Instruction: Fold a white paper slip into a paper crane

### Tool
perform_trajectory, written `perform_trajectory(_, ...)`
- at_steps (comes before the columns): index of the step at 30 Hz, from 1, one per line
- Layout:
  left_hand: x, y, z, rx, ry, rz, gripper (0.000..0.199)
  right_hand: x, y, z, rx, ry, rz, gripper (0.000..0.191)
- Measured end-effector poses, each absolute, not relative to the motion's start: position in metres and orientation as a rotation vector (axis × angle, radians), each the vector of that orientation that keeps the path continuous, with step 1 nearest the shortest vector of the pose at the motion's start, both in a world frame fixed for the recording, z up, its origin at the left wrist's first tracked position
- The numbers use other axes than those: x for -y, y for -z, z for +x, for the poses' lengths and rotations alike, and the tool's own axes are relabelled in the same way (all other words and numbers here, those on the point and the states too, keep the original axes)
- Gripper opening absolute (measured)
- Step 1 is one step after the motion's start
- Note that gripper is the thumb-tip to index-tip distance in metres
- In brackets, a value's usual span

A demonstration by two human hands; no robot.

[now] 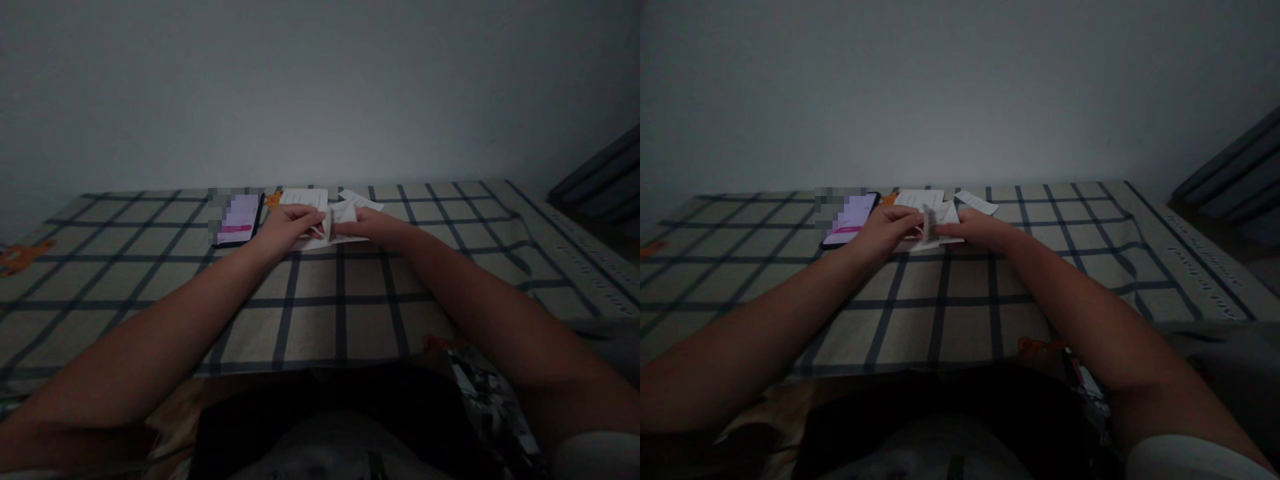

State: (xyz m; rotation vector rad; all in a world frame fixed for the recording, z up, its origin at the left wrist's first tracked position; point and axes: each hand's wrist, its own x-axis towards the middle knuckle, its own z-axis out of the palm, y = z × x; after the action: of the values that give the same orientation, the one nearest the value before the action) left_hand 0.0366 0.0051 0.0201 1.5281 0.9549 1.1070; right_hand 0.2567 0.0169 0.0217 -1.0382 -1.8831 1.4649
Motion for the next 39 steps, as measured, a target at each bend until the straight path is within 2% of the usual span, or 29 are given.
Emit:
perform_trajectory(5,-0.021,-0.014,0.034,-0.943,-1.376,1.328,0.031,-0.02,-0.023,0.251,1.539,-1.557,-0.997,0.053)
perform_trajectory(9,-0.026,-0.013,0.035,-0.938,-1.417,1.219,0.032,-0.022,-0.023,0.253,1.509,-1.563,-0.841,0.044)
perform_trajectory(12,-0.025,-0.013,0.036,-0.912,-1.41,1.189,0.03,-0.021,-0.025,0.256,1.516,-1.527,-0.788,0.045)
perform_trajectory(20,-0.02,-0.014,0.036,-0.922,-1.286,1.289,0.035,-0.025,-0.017,0.252,1.563,-1.362,-0.86,0.045)
perform_trajectory(25,-0.011,-0.017,0.037,-0.894,-1.177,1.324,0.031,-0.032,-0.008,0.253,1.581,-1.274,-0.874,0.04)
perform_trajectory(33,-0.016,-0.016,0.036,-0.826,-1.19,1.212,0.031,-0.021,-0.023,0.252,1.869,-1.089,-0.965,0.029)
perform_trajectory(39,-0.013,-0.015,0.034,-0.865,-1.141,1.302,0.027,-0.019,-0.023,0.252,1.974,-1.042,-0.979,0.032)
